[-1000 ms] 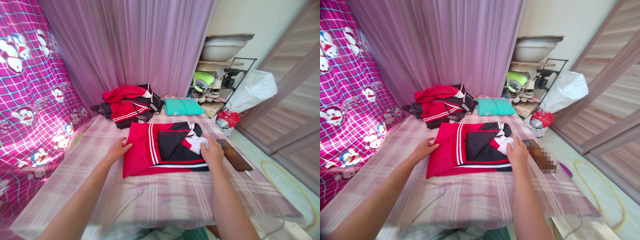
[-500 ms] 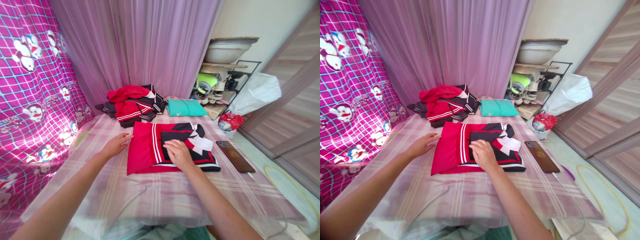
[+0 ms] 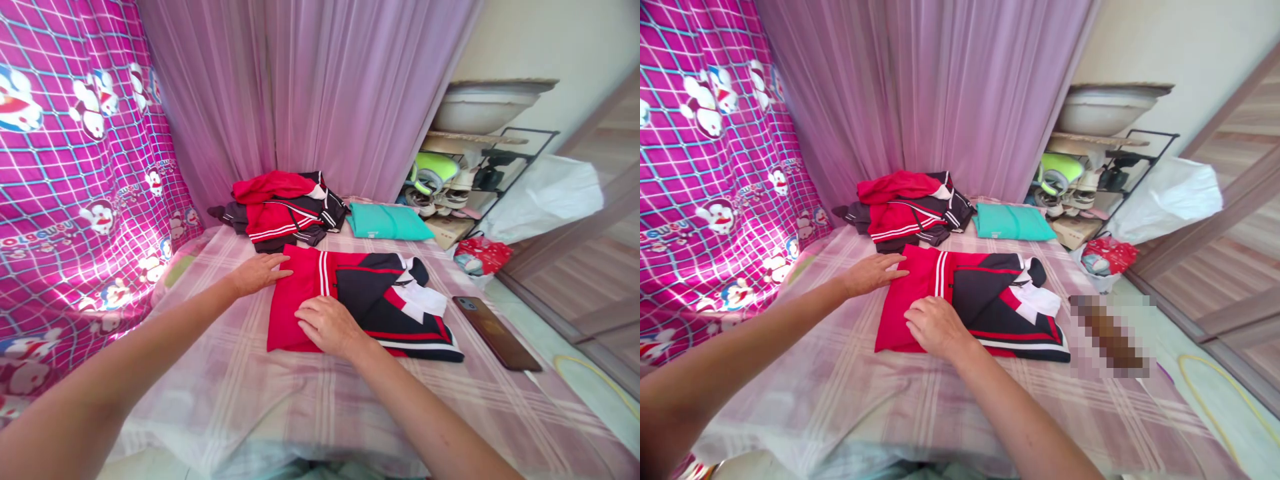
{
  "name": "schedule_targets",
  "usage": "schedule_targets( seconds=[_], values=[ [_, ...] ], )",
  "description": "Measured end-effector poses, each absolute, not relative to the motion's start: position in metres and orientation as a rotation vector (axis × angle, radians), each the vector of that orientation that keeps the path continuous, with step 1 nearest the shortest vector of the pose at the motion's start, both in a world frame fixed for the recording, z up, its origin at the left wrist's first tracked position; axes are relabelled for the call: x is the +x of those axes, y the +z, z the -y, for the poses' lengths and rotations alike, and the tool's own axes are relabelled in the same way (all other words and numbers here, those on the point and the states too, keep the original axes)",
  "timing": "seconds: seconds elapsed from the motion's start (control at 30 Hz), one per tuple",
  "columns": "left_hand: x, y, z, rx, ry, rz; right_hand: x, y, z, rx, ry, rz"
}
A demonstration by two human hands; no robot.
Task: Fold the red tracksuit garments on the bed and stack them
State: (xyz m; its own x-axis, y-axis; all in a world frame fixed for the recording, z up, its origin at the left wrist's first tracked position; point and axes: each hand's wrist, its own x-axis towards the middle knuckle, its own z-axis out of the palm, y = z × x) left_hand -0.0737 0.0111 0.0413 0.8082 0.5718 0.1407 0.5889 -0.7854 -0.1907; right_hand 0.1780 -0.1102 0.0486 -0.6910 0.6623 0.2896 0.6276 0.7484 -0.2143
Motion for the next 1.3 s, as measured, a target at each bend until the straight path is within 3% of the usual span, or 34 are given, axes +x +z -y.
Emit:
schedule_targets(
  seconds=[0.43,0.97,1.3],
  values=[
    [-0.063,0.045,-0.029,-2.863,-0.065,0.791,0.089,0.059,0.148,-1.769,0.153,2.511],
    [-0.062,0.041,-0.032,-2.987,-0.057,0.911,0.087,0.043,0.144,-1.721,0.066,2.517],
    [-0.081,0.038,-0.060,-2.815,0.011,1.020,0.125,0.050,0.140,-1.589,0.253,2.459]
  ],
)
